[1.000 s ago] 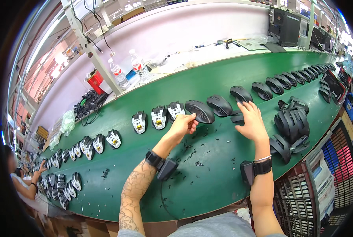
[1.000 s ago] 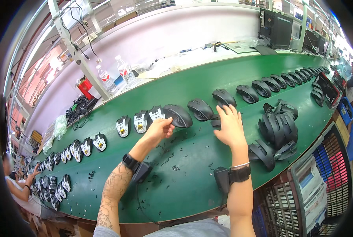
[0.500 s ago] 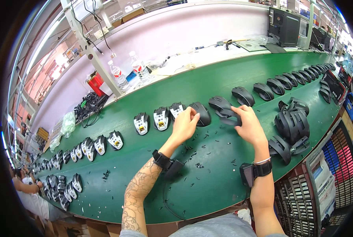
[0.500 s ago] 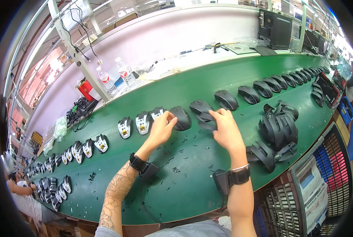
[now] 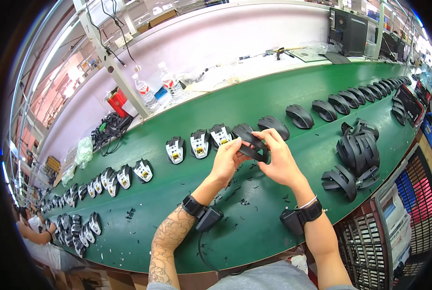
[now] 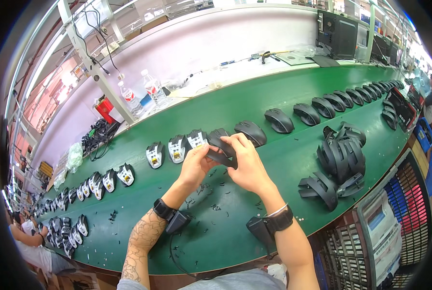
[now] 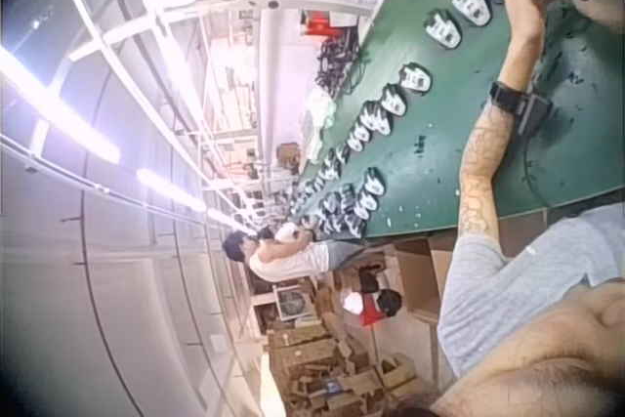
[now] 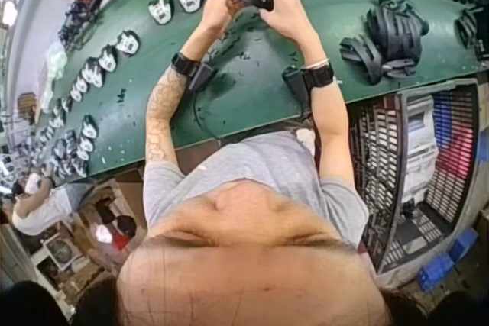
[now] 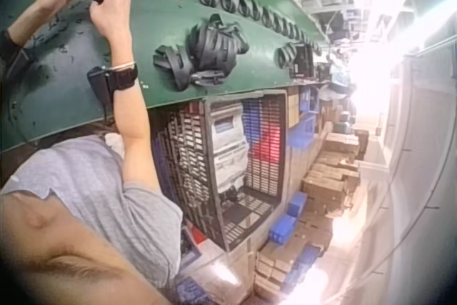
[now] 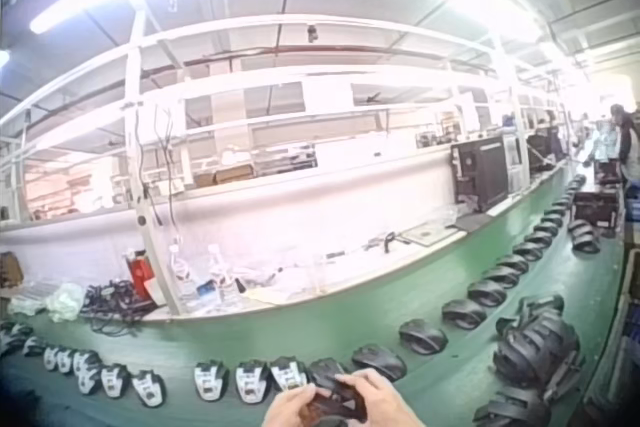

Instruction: The person repeatedly picks up a black computer mouse shell and a white internal chassis from a green workbench, aligns them, and snaps the shell onto the chassis. The person then places the assembled mouse into a row of completed units. This process is repeated for multiple mice throughout the clip.

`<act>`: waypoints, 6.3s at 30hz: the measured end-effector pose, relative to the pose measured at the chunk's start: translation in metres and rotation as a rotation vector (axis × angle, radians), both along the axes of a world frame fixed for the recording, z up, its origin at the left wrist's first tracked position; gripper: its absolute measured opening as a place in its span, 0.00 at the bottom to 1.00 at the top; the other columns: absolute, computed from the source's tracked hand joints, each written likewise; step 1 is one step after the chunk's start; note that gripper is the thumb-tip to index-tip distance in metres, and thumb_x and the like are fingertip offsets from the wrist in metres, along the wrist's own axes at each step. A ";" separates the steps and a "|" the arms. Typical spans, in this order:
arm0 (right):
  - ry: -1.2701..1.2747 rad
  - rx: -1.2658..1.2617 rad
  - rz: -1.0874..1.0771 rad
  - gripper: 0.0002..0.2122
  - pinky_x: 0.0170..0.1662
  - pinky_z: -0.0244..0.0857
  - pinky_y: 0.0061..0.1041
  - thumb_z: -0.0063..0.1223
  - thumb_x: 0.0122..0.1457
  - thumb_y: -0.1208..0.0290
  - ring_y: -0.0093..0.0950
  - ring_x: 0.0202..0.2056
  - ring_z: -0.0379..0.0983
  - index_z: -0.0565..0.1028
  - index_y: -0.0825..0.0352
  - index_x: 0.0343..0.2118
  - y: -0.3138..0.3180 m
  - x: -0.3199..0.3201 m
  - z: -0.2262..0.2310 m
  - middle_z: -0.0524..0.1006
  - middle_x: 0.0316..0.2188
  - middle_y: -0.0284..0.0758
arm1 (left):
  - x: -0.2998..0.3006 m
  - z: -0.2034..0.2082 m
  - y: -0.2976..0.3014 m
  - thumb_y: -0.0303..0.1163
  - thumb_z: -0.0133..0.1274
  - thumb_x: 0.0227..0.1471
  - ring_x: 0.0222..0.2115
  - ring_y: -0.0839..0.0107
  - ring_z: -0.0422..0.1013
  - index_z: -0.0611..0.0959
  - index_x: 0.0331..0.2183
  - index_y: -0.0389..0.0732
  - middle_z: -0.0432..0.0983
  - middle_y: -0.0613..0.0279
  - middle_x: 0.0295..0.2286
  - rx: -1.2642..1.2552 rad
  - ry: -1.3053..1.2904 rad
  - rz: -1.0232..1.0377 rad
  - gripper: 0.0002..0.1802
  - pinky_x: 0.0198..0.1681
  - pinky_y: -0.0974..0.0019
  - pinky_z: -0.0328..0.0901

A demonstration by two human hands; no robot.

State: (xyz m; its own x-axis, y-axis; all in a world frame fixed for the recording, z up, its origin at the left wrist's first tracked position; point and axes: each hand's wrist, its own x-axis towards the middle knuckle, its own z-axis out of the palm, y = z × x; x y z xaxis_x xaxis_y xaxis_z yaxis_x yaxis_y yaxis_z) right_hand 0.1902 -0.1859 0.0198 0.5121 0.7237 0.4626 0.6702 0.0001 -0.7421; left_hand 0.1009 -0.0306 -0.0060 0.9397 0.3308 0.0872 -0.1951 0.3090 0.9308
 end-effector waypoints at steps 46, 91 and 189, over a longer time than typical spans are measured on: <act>-0.041 0.220 -0.097 0.28 0.47 0.66 0.32 0.69 0.40 0.69 0.37 0.44 0.69 0.74 0.70 0.47 0.027 -0.048 -0.022 0.73 0.41 0.41 | -0.033 0.002 0.028 0.53 0.34 0.62 0.46 0.67 0.69 0.72 0.48 0.41 0.73 0.59 0.44 -0.271 0.222 0.100 0.27 0.50 0.58 0.64; 1.146 0.339 0.210 0.16 0.38 0.63 0.21 0.53 0.59 0.54 0.18 0.27 0.66 0.72 0.63 0.25 0.032 -0.026 -0.046 0.74 0.25 0.27 | -0.047 0.029 0.009 0.40 0.49 0.56 0.42 0.72 0.72 0.74 0.44 0.41 0.75 0.61 0.40 -0.106 0.005 0.252 0.17 0.42 0.63 0.69; -0.280 -0.498 -0.290 0.32 0.40 0.67 0.28 0.67 0.34 0.78 0.34 0.34 0.72 0.72 0.72 0.49 -0.126 -0.010 0.044 0.75 0.36 0.41 | -0.137 0.134 -0.117 0.36 0.56 0.46 0.42 0.65 0.63 0.70 0.44 0.41 0.66 0.59 0.40 2.213 -0.952 0.420 0.23 0.43 0.62 0.65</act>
